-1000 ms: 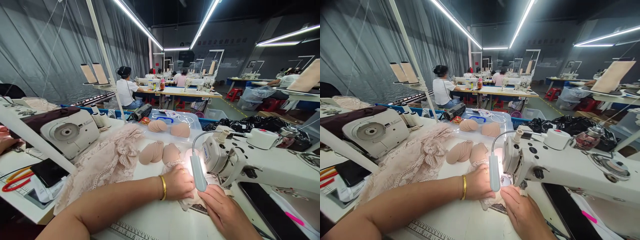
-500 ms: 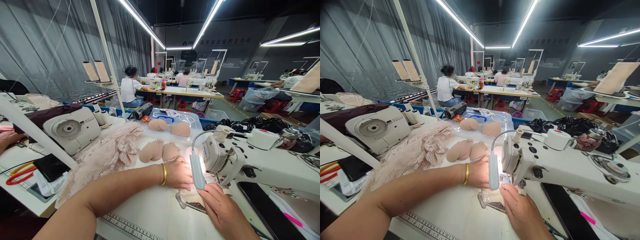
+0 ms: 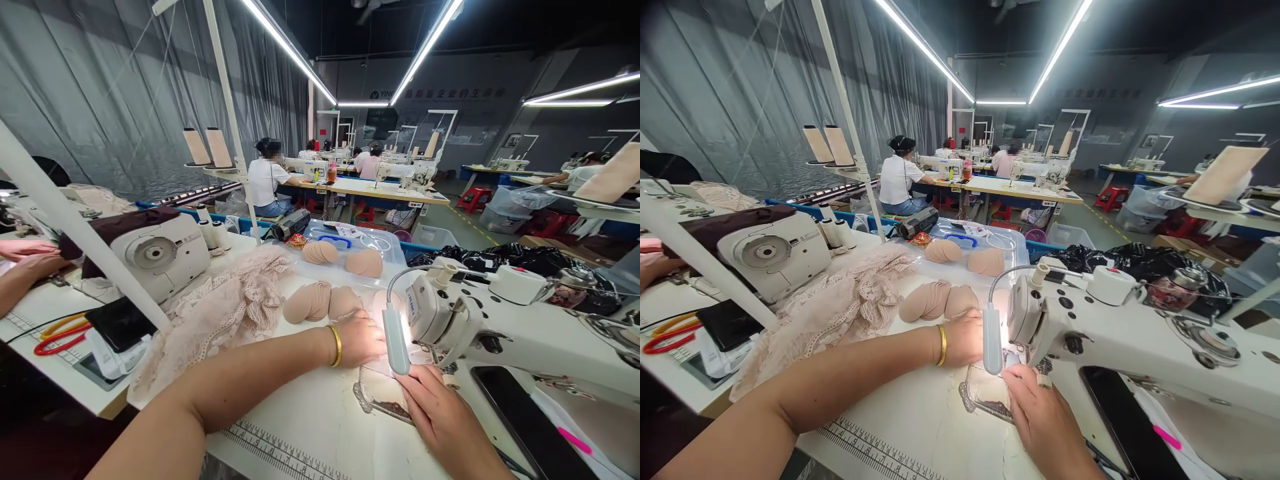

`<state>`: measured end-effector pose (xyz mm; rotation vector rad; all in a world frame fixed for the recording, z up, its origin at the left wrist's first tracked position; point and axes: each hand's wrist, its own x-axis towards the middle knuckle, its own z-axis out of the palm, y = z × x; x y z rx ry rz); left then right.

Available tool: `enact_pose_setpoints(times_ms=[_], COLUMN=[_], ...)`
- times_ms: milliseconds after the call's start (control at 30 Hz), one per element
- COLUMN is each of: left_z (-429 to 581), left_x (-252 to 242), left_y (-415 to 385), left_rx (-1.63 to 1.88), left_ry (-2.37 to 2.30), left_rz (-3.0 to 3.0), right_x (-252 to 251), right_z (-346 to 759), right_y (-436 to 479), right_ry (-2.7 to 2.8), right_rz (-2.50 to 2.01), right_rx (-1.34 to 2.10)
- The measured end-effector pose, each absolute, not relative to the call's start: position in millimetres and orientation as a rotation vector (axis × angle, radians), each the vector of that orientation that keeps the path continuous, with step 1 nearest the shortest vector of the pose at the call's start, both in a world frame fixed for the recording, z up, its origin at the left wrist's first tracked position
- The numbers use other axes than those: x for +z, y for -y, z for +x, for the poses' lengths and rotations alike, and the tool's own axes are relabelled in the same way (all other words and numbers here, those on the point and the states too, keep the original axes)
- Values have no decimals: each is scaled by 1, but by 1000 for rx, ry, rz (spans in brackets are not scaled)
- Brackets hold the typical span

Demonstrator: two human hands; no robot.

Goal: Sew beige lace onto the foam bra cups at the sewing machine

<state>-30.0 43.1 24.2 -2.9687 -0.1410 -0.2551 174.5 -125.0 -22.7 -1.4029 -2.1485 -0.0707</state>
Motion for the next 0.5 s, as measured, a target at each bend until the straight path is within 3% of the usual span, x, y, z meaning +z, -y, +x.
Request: enact_pose_setpoints(times_ms=[167,300,367,433,500], left_z=[-52,-83,-94,-102,-107], left_x=[34,29,16,2,-3], left_y=[-14,48,80,102,108], left_rx=[-310,-689,-712,-428,-533], left_ry=[231,361,471,636,1001], left_rz=[-2987,-3280,-3594,-3919,-4014], right_x=[-16,-10,-9,-12,-20], right_z=[157,123,107,94,83], right_y=[134,137,137,139,141], right_ry=[1745,1220,1091,1013,1003], right_rz=[-1534,-1414,-1332,-1283,-1238], right_rx=[504,1031,1071,1050,1036])
